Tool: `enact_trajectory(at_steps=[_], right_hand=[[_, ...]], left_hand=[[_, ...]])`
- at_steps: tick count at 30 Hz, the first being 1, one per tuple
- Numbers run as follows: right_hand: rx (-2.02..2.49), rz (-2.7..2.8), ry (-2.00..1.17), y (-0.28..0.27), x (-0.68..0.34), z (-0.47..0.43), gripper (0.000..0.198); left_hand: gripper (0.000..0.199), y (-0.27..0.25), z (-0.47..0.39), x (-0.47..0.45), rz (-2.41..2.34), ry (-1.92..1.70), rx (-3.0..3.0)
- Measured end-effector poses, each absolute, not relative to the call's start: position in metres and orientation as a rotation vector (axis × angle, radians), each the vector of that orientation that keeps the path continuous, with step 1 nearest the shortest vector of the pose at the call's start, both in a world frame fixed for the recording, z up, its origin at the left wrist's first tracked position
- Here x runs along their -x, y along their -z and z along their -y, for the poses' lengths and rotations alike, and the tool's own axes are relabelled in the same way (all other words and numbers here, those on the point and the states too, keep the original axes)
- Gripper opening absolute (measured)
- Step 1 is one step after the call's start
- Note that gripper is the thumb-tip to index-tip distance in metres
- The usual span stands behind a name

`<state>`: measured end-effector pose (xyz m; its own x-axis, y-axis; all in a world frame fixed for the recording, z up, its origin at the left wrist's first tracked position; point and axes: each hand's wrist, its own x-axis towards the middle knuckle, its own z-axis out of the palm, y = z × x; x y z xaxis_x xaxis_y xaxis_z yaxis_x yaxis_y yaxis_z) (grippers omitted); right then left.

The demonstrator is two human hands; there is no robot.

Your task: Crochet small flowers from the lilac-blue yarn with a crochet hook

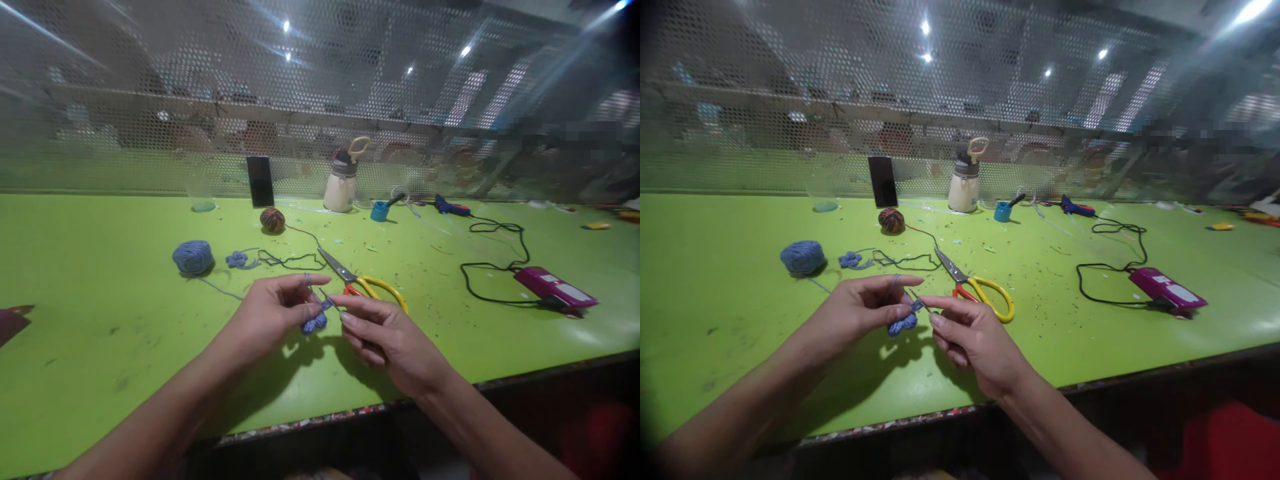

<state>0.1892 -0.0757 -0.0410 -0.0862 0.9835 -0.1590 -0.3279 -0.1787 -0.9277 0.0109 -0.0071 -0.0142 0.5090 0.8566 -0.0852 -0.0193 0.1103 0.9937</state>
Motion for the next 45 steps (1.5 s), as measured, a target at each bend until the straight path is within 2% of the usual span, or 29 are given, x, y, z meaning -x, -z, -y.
enact_trajectory(at_steps=[4, 8, 13, 17, 22, 26, 29, 35, 45], right_hand=[[1.130, 1.072, -1.455, 0.037, -0.193, 0.074, 0.041], [1.243, 1.269, -1.413, 0.032, -0.199, 0.067, 0.036], [1.088, 0.901, -1.488, 0.039, -0.182, 0.066, 0.037], [0.835, 0.700, -1.506, 0.049, -0.165, 0.074, 0.031], [0.823, 0.882, -1.351, 0.052, -0.166, 0.079, 0.023], [1.006, 1.125, -1.128, 0.050, -0.178, 0.081, 0.030], [1.156, 1.316, -0.823, 0.047, -0.185, 0.084, 0.033], [1.166, 1.667, -0.331, 0.037, -0.196, 0.086, 0.025], [1.139, 1.808, -0.200, 0.026, -0.206, 0.088, 0.025]], left_hand=[[0.042, 0.013, 0.007, -0.010, -0.823, -0.727, -1.372], [0.040, 0.015, 0.011, -0.011, -0.862, -0.728, -1.721], [0.036, 0.020, 0.022, -0.016, -0.968, -1.070, -2.163], [0.035, 0.016, 0.024, -0.016, -0.856, -1.109, -1.563], [0.038, 0.011, 0.019, -0.012, -0.661, -0.968, -1.062], [0.038, 0.008, 0.018, -0.009, -0.652, -0.905, -1.012], [0.038, 0.005, 0.019, -0.008, -0.656, -0.892, -1.025], [0.036, 0.003, 0.019, -0.006, -0.653, -0.890, -1.021], [0.030, 0.004, 0.018, -0.004, -0.639, -0.867, -1.025]])
